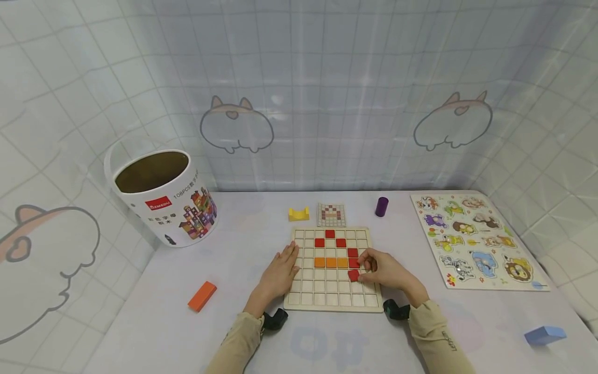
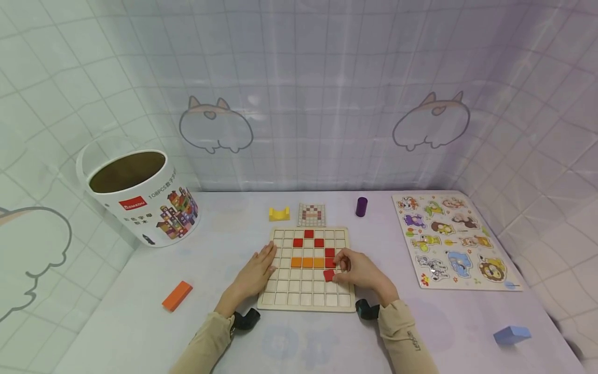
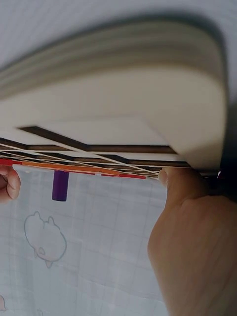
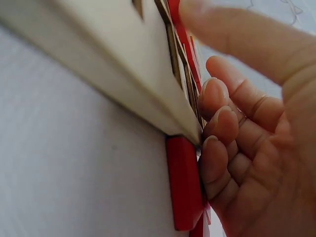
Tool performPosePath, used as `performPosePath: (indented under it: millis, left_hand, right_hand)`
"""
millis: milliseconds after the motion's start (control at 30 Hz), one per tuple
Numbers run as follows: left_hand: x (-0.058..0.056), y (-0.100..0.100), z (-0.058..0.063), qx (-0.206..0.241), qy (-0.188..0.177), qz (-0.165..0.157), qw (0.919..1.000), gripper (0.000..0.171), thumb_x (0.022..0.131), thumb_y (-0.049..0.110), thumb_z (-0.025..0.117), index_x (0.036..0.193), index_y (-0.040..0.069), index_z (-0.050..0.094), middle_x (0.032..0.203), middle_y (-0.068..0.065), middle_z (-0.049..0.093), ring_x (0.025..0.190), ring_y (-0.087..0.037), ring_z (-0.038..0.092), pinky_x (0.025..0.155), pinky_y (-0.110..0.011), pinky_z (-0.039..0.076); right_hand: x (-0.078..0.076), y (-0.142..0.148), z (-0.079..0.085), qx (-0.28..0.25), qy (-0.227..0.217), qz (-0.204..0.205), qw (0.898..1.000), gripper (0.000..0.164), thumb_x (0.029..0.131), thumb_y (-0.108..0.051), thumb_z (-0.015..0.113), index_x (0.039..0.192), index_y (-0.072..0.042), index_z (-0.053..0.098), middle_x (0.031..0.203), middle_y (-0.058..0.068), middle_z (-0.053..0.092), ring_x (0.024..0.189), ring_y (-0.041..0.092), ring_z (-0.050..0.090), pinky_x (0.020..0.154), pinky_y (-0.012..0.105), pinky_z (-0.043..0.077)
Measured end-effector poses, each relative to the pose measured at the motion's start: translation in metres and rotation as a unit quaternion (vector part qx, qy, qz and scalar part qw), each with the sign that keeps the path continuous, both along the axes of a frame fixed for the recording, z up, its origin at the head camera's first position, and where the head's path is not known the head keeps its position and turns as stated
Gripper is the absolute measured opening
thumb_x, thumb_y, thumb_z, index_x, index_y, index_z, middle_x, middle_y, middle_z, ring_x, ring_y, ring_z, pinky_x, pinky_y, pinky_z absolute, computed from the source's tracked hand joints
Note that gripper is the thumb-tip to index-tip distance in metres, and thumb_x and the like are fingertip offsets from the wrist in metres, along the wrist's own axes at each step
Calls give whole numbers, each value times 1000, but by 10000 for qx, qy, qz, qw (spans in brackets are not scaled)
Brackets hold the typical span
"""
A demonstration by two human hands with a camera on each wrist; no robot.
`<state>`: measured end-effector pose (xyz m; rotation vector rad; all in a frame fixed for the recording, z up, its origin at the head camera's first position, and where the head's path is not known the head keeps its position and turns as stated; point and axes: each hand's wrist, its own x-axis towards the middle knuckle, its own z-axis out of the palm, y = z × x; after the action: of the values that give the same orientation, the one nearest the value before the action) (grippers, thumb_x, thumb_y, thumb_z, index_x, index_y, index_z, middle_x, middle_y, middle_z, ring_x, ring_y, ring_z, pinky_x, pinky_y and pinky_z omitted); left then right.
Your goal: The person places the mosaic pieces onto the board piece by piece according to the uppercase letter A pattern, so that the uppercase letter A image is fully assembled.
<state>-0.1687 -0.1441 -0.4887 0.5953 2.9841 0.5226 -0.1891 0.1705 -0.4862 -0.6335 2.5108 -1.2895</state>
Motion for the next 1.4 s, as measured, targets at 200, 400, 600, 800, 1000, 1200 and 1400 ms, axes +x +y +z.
performPosePath:
  millis: [200, 400, 600, 800, 1000, 1200, 1400]
  left_hand:
    - [0, 0, -1, -6, 20, -3, 10000, 54, 102, 17, 44, 149, -7, 30, 158, -21, 25, 146, -38, 28, 117, -54, 27]
    - [-1, 0, -1, -29, 16, -4, 10000, 54, 103, 19, 44, 149, -6, 29, 159, -21, 24, 146, -37, 27, 118, -53, 26]
    - [-2, 0, -1, -33, 4, 28, 10000, 55, 103, 19, 43, 150, -5, 28, 159, -20, 23, 147, -36, 26, 118, -53, 25]
    - [-2, 0, -1, -24, -38, 27, 10000, 55, 103, 19, 43, 150, -5, 28, 159, -20, 23, 147, -37, 26, 118, -53, 25]
    - [-2, 0, -1, -5, -19, 21, 10000, 54, 103, 18, 43, 149, -6, 28, 159, -20, 24, 146, -37, 26, 118, -53, 25]
    - [-2, 0, 0, 7, 0, 34, 10000, 54, 103, 18, 44, 149, -6, 29, 159, -20, 24, 146, -37, 27, 118, -54, 25]
    - [-2, 0, 0, -23, -40, 48, 10000, 55, 103, 19, 44, 150, -5, 28, 159, -20, 23, 147, -37, 26, 119, -53, 25]
  right_hand:
    - [1, -1, 0, -77, 93, -27, 9999, 28, 78, -16, 81, 96, -7, 61, 76, 1, 49, 64, 7, 43, 56, 20, 37]
    - [1, -1, -1, -2, 187, 153, 9997, 19, 81, -17, 78, 98, -13, 72, 74, -4, 51, 63, 5, 42, 55, 19, 35]
    - [2, -1, 1, 186, 263, 154, 9994, 16, 81, -18, 79, 96, -14, 73, 73, -4, 53, 63, 5, 42, 56, 19, 35]
    - [2, -4, 2, 175, 192, 85, 9996, 17, 79, -19, 80, 92, -15, 70, 71, -5, 50, 65, 4, 44, 57, 18, 36]
    - [3, -4, 3, 174, 215, 63, 9996, 17, 79, -18, 80, 90, -14, 68, 70, -6, 48, 64, 3, 44, 56, 19, 37]
    - [4, -5, 5, 262, 163, -20, 9995, 20, 78, -16, 80, 87, -10, 63, 70, -4, 49, 63, 5, 44, 57, 19, 36]
    - [4, -7, 6, 544, 186, -171, 9982, 23, 77, -18, 81, 85, -11, 60, 68, -4, 49, 63, 5, 45, 58, 19, 36]
